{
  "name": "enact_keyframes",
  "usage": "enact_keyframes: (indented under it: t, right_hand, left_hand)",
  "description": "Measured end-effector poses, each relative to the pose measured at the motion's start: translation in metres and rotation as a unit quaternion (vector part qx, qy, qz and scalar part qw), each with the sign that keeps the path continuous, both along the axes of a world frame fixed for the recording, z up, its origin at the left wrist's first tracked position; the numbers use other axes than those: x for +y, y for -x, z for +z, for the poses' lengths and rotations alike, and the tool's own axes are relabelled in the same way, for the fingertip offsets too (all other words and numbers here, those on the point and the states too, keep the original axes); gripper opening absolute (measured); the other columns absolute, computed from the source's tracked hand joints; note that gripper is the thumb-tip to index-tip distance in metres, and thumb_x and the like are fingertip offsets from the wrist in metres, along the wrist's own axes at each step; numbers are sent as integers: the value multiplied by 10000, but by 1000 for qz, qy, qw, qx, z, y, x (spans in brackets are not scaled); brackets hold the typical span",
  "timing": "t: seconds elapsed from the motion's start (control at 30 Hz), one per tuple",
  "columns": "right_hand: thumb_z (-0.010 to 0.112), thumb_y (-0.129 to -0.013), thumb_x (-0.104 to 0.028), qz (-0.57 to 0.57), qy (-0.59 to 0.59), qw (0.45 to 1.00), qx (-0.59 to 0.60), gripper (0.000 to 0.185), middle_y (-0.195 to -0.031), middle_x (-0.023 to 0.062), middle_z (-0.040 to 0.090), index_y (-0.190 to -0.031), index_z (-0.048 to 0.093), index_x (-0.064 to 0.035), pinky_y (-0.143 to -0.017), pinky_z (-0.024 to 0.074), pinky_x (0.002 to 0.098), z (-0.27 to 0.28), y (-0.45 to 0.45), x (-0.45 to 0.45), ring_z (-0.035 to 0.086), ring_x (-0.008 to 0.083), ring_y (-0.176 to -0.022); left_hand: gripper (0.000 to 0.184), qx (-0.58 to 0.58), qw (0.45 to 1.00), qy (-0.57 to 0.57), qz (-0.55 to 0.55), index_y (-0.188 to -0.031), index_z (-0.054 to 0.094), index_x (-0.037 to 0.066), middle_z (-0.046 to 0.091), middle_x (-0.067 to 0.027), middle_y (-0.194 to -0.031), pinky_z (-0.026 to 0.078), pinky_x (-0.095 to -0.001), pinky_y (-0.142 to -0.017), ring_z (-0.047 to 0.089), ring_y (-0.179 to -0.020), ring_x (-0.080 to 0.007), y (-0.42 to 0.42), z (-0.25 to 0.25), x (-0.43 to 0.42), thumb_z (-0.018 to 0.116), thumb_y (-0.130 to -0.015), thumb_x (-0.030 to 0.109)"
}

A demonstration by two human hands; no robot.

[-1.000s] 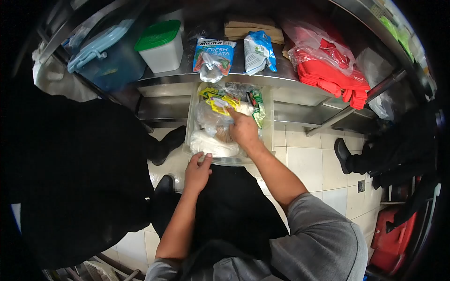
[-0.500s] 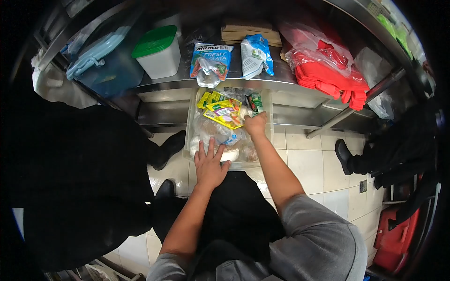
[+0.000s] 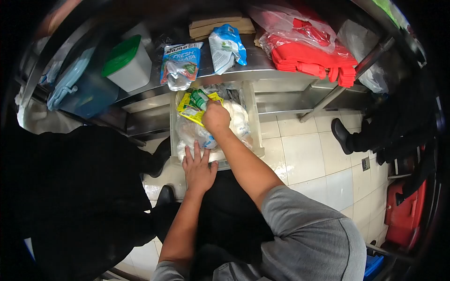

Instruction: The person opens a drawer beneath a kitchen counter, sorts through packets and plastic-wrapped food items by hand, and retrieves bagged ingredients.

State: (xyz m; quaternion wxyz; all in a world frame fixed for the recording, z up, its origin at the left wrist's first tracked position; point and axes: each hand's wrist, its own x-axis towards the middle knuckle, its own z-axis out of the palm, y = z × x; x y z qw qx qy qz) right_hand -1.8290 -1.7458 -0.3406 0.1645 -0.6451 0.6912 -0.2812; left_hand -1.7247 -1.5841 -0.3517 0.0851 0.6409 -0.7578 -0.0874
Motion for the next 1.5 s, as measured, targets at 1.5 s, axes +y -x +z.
enact_keyframes:
  t: [1.5]
  right_hand:
    - [593, -806, -198, 52, -156, 975, 149, 275, -1122, 192, 621, -1015, 647, -28, -874, 491, 401, -71, 85, -22, 603, 319, -1041]
  left_hand:
    - [543, -2, 998, 56, -1, -1326, 486, 121, 232, -144, -1500, 239, -540, -1043, 206, -1347, -437, 1, -2, 2, 536, -847, 371]
